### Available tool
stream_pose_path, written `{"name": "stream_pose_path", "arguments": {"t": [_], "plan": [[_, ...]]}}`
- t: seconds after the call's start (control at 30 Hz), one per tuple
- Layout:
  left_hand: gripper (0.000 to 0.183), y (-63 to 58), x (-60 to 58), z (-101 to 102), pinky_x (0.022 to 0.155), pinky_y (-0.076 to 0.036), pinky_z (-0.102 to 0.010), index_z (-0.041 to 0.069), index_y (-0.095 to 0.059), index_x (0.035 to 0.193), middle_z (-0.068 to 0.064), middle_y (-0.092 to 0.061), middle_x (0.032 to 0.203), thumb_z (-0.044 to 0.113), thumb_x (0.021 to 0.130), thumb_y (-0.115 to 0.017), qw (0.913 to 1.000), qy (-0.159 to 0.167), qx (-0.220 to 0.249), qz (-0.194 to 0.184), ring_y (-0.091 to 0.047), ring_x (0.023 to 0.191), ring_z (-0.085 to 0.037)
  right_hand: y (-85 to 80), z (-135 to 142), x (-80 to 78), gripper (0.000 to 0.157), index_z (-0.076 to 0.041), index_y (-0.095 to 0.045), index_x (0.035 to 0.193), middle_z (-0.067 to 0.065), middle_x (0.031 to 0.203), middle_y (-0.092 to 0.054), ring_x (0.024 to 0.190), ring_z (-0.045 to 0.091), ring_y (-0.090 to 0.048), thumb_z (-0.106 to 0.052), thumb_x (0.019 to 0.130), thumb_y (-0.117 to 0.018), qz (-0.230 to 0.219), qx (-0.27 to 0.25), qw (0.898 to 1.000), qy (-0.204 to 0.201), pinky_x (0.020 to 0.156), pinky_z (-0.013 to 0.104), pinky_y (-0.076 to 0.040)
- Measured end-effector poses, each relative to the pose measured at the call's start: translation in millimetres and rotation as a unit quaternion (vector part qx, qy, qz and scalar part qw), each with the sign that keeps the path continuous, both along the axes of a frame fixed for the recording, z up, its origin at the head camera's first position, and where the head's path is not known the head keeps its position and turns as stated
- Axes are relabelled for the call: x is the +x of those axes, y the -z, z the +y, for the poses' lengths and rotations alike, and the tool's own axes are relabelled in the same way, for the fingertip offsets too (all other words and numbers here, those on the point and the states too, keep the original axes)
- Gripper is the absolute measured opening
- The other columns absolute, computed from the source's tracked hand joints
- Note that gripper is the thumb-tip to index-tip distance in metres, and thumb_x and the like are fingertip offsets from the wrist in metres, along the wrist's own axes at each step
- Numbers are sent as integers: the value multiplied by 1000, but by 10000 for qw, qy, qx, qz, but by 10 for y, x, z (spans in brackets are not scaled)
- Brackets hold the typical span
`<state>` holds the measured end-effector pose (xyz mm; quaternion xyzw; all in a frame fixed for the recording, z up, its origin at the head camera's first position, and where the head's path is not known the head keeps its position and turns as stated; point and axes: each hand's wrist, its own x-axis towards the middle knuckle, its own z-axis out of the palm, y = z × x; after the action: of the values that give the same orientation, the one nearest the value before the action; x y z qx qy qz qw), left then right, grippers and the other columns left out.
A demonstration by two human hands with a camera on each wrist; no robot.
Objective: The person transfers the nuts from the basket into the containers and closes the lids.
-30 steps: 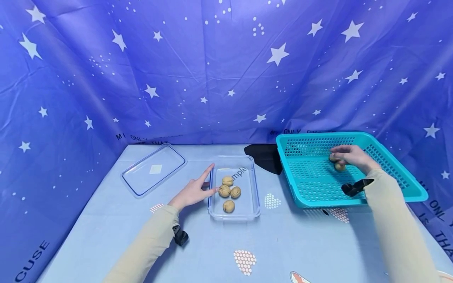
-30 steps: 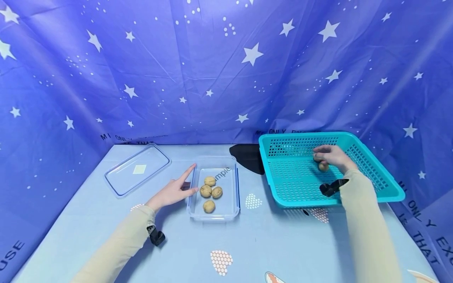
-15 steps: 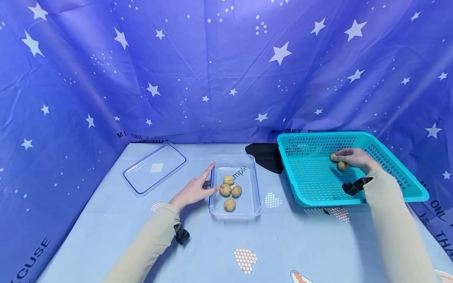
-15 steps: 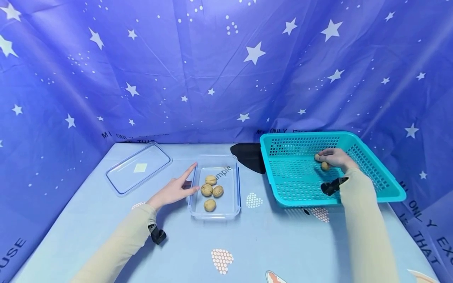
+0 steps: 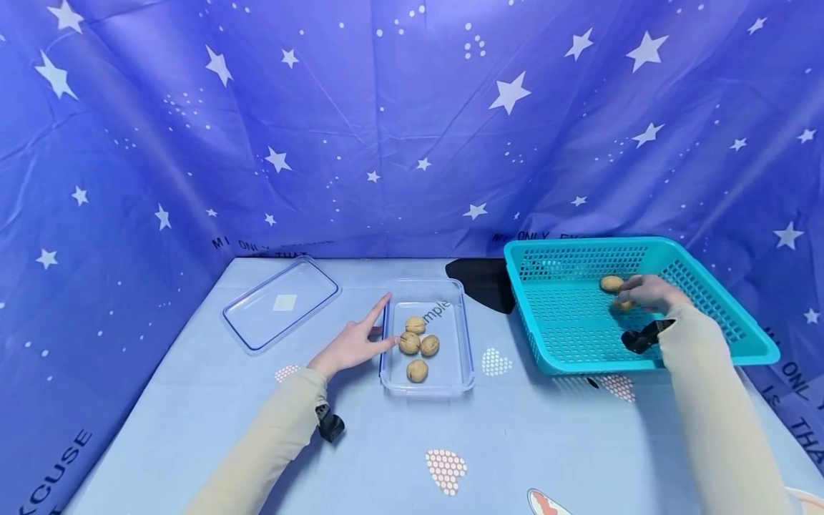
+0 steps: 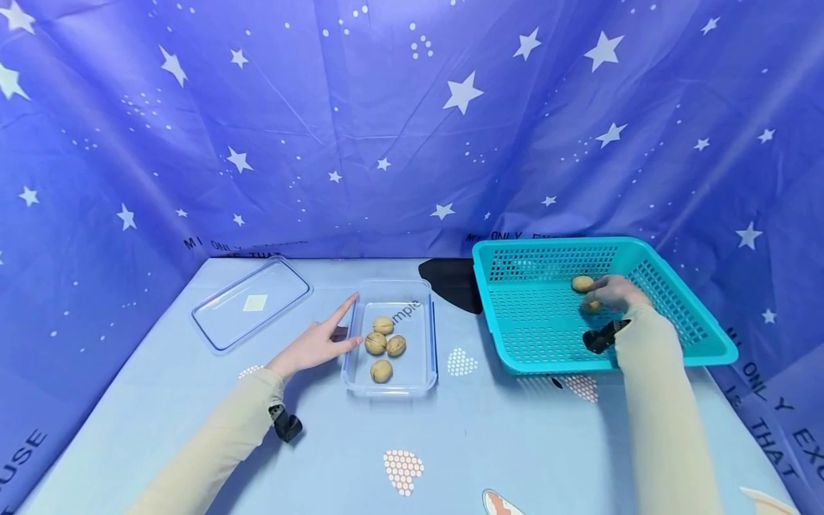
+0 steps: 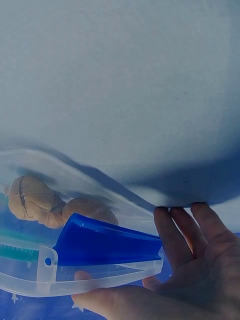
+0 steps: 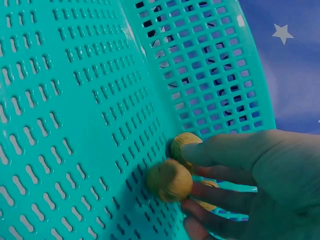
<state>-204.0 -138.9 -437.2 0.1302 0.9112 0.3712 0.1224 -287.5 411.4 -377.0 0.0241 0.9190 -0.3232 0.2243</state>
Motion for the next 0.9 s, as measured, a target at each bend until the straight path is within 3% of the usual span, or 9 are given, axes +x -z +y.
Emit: {"name": "stream_pose_path", "arguments": {"t": [0.2,0.4,0.57,0.9], "plan": [[84,-2,16,-3,97,-16,-78,48,0,152,-16,-54,135,51,92,-59,10000,-32,29,-74,-22,129,-62,35,-16,-46,74,20,-28,138,37,124,-43,109,45,-51,-25,93,-64,-232,-331,9990,-214,87,52,-50],[85,4,12,7,99,-19,-75,46,-1,153,-16,-54,135,51,91,-59,10000,-45,47,-52,-26,130,-59,61,-17,-65,52,20,-37,131,23,112,-55,97,26,-58,-8,94,-59,-721,-859,9929,-408,84,44,-53],[84,-2,18,12,98,-19,-76,47,-2,153,-15,-54,135,52,91,-59,10000,-51,59,-59,-26,130,-59,71,-62,-47,46,23,-37,129,20,106,-60,88,22,-61,0,93,-56,-340,-765,9953,-487,76,40,-56],[85,2,13,5,97,-21,-77,44,-4,154,-15,-55,135,50,91,-61,9999,-94,45,-76,-26,129,-60,64,-133,-68,45,18,-38,131,30,118,-52,97,27,-61,-3,96,-56,62,-941,9942,-517,84,44,-54]]}}
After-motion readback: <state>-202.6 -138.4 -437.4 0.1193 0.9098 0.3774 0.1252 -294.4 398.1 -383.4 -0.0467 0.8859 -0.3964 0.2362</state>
